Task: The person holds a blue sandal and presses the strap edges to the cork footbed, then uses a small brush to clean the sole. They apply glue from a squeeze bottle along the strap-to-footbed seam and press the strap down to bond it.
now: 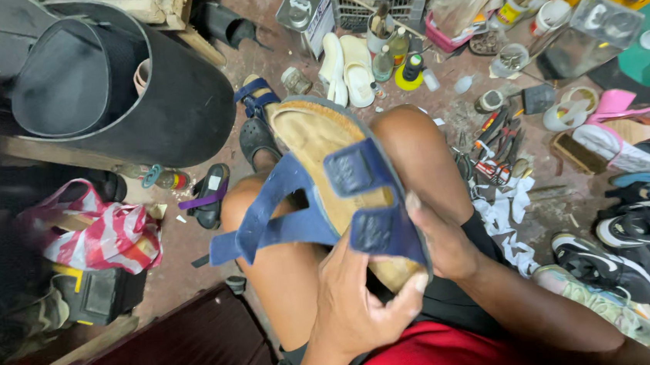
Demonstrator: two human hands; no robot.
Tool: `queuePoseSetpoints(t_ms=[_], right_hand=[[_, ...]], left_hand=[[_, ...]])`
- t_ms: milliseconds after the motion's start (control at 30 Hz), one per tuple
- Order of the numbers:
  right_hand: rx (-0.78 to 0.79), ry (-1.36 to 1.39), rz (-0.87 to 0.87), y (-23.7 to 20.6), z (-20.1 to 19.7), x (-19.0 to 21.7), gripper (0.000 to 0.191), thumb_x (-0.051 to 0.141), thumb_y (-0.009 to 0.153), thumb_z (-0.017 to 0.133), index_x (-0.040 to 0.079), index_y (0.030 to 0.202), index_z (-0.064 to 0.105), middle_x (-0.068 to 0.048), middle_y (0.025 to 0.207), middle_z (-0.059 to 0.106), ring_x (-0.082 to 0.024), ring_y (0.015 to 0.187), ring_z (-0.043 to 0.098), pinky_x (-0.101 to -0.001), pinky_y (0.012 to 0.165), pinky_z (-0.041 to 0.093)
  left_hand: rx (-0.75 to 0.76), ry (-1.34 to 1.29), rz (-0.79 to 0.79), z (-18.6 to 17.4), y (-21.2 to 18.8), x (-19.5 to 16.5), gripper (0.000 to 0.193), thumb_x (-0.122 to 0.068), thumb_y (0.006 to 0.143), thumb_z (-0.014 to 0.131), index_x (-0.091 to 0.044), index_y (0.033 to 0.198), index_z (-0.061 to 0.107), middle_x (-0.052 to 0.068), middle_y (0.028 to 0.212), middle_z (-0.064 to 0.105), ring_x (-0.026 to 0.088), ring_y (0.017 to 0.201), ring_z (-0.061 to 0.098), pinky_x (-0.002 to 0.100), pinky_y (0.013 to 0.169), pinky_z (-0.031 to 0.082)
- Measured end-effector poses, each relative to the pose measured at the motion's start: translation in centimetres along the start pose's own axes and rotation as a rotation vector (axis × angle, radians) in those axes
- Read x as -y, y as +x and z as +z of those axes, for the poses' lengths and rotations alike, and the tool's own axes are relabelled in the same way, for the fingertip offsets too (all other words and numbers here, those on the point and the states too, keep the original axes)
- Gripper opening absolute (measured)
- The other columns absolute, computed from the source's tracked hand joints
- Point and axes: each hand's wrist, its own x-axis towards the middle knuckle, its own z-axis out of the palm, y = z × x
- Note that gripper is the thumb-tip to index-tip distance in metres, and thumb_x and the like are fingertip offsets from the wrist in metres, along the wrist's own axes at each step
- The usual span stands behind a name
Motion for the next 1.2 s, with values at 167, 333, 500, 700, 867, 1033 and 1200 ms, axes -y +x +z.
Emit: queuePoseSetpoints(t_ms=[167,333,500,700,867,1033,1200], right_hand=[[-0.198,0.161,0.046,0.2,-2.2,-1.4,0.055,0.040,0.110,0.034,0.004,0.151,0.043,-0.014,0.140,0.060,-0.027,0.124,0.061,-0.0452,0.108,0.047],[-0.186,0.179,-0.017,-0.2,-2.7,-1.8,0.052,0.035,0.111,0.033,0.002,0.147,0.051,-0.016,0.136,0.065,-0.031,0.119,0.065,-0.0458,0.103,0.051],[-0.346,-0.369,-0.120,-0.3,-1.8,-1.8,0.046,0.021,0.108,0.051,-0.002,0.147,0.050,-0.018,0.135,0.062,-0.033,0.117,0.064,-0.0492,0.100,0.052],[-0.371,0.133,0.098,0.9,-0.2,-1.5,0.058,0.041,0.106,0.043,-0.002,0.144,0.054,-0.022,0.130,0.065,-0.034,0.105,0.070,-0.0465,0.086,0.060],[-0.071,0.252,0.068,2.2,1.1,-1.5,0.061,0.038,0.111,0.044,-0.008,0.152,0.049,-0.036,0.139,0.061,-0.043,0.107,0.069,-0.0506,0.080,0.059],[-0.248,0.264,0.037,3.0,1.3,-1.7,0.063,0.044,0.106,0.039,0.001,0.152,0.046,-0.028,0.143,0.057,-0.043,0.119,0.062,-0.0602,0.096,0.057],[0.080,0.498,0.093,3.1,0.6,-1.9,0.064,0.050,0.110,0.035,0.005,0.154,0.046,-0.021,0.150,0.054,-0.059,0.137,0.047,-0.0674,0.107,0.048]], left_hand=[[-0.120,0.051,-0.020,-0.7,-4.3,0.7,0.024,-0.012,0.092,0.073,-0.004,0.113,0.066,0.011,0.096,0.068,0.017,0.083,0.071,0.027,0.077,0.058],[-0.420,0.109,-0.213,-1.4,-7.7,2.5,0.014,-0.014,0.092,0.076,-0.007,0.094,0.065,0.003,0.079,0.063,0.009,0.067,0.052,0.021,0.058,0.043],[-0.412,-0.166,-0.344,-2.8,-6.2,4.2,0.025,-0.019,0.094,0.067,-0.002,0.108,0.056,0.002,0.092,0.060,0.007,0.076,0.057,0.022,0.066,0.050],[-0.173,-0.222,-0.448,-4.2,-3.9,5.0,0.021,-0.018,0.092,0.073,-0.003,0.099,0.060,0.003,0.086,0.064,0.007,0.074,0.061,0.023,0.066,0.055],[-0.213,-0.336,-0.345,-3.5,-4.0,5.7,0.023,-0.017,0.092,0.069,-0.002,0.105,0.056,0.000,0.095,0.058,0.006,0.080,0.057,0.022,0.069,0.051],[-0.209,-0.317,-0.467,-0.8,-5.8,5.1,0.020,-0.018,0.097,0.069,-0.003,0.092,0.057,-0.001,0.077,0.056,0.007,0.068,0.049,0.022,0.063,0.044],[-0.020,-0.271,-0.682,0.8,-6.8,5.0,0.023,-0.019,0.090,0.071,-0.001,0.082,0.060,0.001,0.065,0.062,0.008,0.059,0.055,0.024,0.056,0.047]])
